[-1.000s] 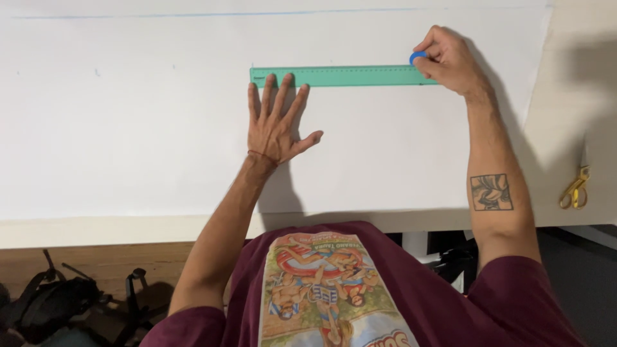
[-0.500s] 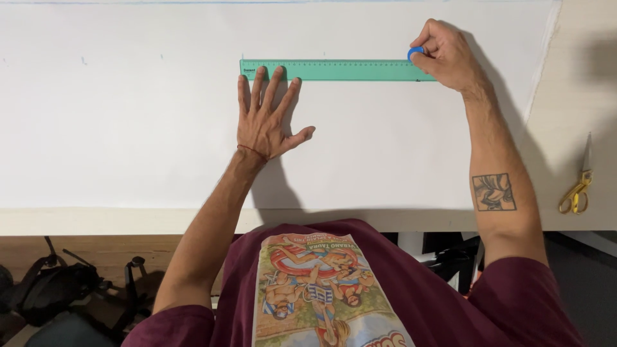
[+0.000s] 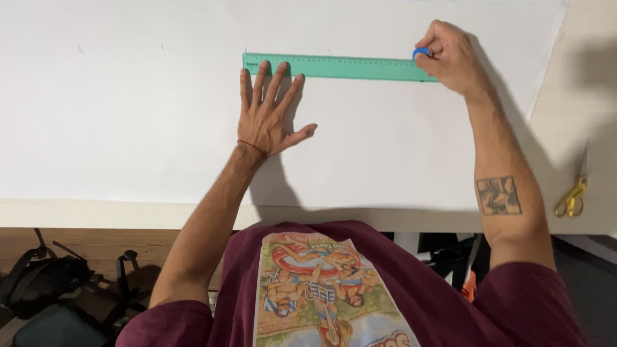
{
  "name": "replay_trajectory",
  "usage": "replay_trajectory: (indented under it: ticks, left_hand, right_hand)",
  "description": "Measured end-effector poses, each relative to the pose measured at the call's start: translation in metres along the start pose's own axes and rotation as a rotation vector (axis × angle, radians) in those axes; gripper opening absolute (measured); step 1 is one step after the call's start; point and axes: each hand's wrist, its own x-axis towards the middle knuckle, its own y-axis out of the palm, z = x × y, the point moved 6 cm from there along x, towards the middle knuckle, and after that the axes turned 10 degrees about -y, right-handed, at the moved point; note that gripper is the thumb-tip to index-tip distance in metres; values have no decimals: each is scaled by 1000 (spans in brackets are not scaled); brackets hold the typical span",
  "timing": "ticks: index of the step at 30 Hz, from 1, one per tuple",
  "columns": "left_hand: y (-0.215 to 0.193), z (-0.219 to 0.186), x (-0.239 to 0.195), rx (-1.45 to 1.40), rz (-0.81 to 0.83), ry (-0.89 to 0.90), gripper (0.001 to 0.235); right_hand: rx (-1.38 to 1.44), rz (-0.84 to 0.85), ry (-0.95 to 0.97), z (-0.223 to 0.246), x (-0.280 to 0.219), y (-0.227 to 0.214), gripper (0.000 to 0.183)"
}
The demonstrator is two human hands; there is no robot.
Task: Marking measurements on a large sheet of material using a ruler and a blue marker
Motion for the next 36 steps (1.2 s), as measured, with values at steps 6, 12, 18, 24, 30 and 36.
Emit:
replay_trajectory:
  ticks: [6, 12, 18, 24, 30, 36]
  left_hand:
    - [3, -2, -2, 5, -12, -12, 112]
    - [-4, -4, -3, -44, -82, 20, 108]
    - [-7, -2, -1, -48, -52, 24, 108]
    - [-4, 0, 3, -39, -35, 14, 110]
    - [-6, 1, 2, -17, -55, 19, 110]
    - [-8, -2, -2, -14, -114, 26, 106]
  right_hand:
    - [-5, -26, 76, 9, -1, -1, 10]
    - [-5, -42, 127, 1, -1, 0, 9]
    - [-7, -89, 2, -16, 2, 1, 13]
    - [-9, -83, 17, -13, 7, -1, 13]
    - [246, -156, 128, 12, 6, -2, 15]
    - [613, -589, 20, -40, -53, 0, 30]
